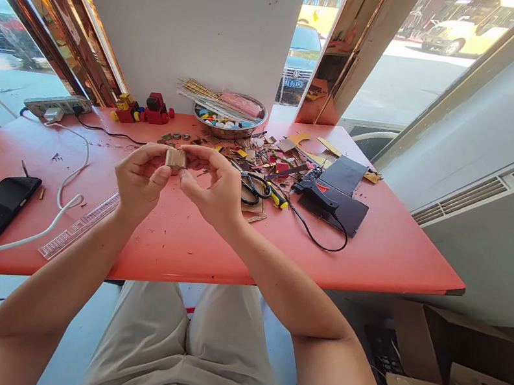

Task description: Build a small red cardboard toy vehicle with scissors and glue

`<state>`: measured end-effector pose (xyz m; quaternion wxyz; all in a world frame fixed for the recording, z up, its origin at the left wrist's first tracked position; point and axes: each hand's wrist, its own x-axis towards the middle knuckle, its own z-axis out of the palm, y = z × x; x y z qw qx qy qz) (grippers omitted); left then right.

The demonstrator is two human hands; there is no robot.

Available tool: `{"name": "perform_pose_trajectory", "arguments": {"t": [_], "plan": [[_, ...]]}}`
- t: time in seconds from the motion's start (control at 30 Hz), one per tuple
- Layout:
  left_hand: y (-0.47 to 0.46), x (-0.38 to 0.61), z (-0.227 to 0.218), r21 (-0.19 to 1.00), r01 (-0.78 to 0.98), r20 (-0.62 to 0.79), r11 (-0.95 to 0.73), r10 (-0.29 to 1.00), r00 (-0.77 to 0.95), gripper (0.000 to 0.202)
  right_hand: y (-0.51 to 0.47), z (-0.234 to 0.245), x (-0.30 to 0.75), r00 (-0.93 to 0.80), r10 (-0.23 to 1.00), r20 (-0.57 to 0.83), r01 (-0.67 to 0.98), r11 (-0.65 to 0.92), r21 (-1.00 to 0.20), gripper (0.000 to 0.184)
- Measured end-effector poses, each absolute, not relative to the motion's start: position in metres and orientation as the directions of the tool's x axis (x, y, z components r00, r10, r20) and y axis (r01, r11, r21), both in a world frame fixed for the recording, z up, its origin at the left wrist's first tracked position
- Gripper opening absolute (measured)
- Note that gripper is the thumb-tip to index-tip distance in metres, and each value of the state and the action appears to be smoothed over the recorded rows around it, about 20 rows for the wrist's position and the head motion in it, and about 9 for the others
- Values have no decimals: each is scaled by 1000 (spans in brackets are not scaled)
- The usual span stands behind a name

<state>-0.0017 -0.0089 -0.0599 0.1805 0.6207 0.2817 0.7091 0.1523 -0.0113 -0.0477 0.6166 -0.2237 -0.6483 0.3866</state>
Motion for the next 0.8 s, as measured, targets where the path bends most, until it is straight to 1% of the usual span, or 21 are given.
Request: {"name": "perform_pose_trajectory", "arguments": {"t": [0.07, 0.17, 0.27, 0.37, 0.5, 0.67, 0.8], "plan": [[-9, -2, -60, 642, 115, 766, -758, 625, -151, 50, -10, -48, 152, -143, 782, 606, -160, 586, -794, 27], [-9, -4, -60, 660, 143, 751, -737, 648, -128, 51, -9, -49, 152, -135, 798, 587, -144, 570, -809, 26], [-9, -7, -58, 646, 141, 763, -751, 640, -90, 47, -7, -48, 151, -114, 790, 603, -163, 584, -795, 26], [-10, -9, -57, 660, 119, 750, -742, 660, -46, 50, -7, -47, 151, -96, 785, 612, -147, 597, -789, 25], [-9, -7, -60, 669, 88, 744, -738, 663, -90, 55, -8, -46, 152, -83, 781, 619, -123, 608, -784, 25], [-5, -3, -62, 632, -1, 770, -775, 628, -109, 56, -8, -47, 153, -93, 740, 666, -84, 661, -746, 24], [-3, -5, -61, 612, 21, 788, -791, 607, -103, 63, -5, -48, 156, -114, 712, 693, -80, 689, -720, 23]]}}
